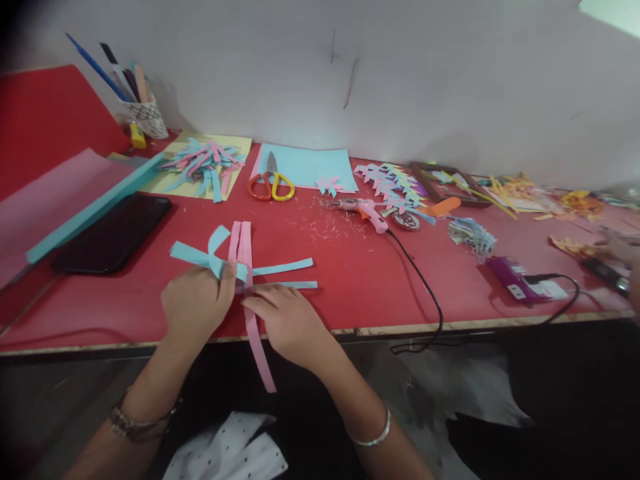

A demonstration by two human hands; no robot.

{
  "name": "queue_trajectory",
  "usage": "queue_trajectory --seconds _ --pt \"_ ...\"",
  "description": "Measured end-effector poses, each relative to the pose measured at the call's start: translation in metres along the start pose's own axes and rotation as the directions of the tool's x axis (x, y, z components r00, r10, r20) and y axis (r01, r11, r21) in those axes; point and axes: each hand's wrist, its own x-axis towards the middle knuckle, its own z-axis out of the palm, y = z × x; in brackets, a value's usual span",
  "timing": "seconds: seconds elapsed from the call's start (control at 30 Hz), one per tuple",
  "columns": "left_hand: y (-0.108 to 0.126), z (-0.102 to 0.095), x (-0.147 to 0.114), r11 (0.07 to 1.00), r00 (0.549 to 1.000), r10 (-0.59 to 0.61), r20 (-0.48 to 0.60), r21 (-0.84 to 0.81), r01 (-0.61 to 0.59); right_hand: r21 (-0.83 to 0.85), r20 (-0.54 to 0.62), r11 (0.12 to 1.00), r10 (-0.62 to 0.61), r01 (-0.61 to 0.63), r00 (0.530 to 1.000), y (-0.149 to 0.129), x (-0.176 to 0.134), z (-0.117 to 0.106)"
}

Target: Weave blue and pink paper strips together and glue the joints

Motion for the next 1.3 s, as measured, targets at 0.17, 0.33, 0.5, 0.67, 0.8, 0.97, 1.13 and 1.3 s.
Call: queue_trajectory --seconds 0.17,0.33,0.5,0.67,0.8,0.97,1.13,1.3 --pt "0.000 -0.003 0.000 0.999 0.999 0.019 0.029 -0.033 -0.018 0.202 -0.117 0.969 0.171 -0.145 0.978 -0.001 0.006 0.001" --pt "0.000 -0.003 0.000 0.999 0.999 0.016 0.040 -0.035 -0.014 0.348 -0.184 0.896 0.355 -0.277 0.917 -0.002 0.022 0.006" --pt "-0.001 -0.003 0.000 0.998 0.997 0.059 0.048 -0.033 -0.057 0.368 -0.151 0.895 0.325 -0.252 0.934 -0.006 0.041 0.003" --pt "-0.001 -0.005 -0.001 0.995 0.997 0.074 0.038 -0.075 -0.071 0.329 -0.131 0.924 0.250 -0.196 0.959 -0.003 0.050 -0.003" --pt "-0.002 -0.006 -0.002 0.989 0.994 0.106 0.028 -0.109 -0.103 0.326 -0.094 0.908 0.307 -0.262 0.947 0.001 0.054 -0.003" --pt "-0.005 -0.008 -0.002 0.980 0.986 0.154 0.059 -0.140 -0.145 0.460 -0.145 0.847 0.370 -0.269 0.918 0.007 0.048 -0.008" --pt "-0.007 -0.005 -0.006 0.964 0.982 0.180 -0.053 -0.189 -0.187 0.605 -0.236 0.757 0.465 -0.246 0.853 0.034 0.019 -0.023" --pt "-0.007 -0.001 -0.006 0.964 0.971 0.219 -0.096 -0.133 -0.231 0.506 -0.610 0.819 0.562 -0.272 0.558 0.053 0.001 -0.030"
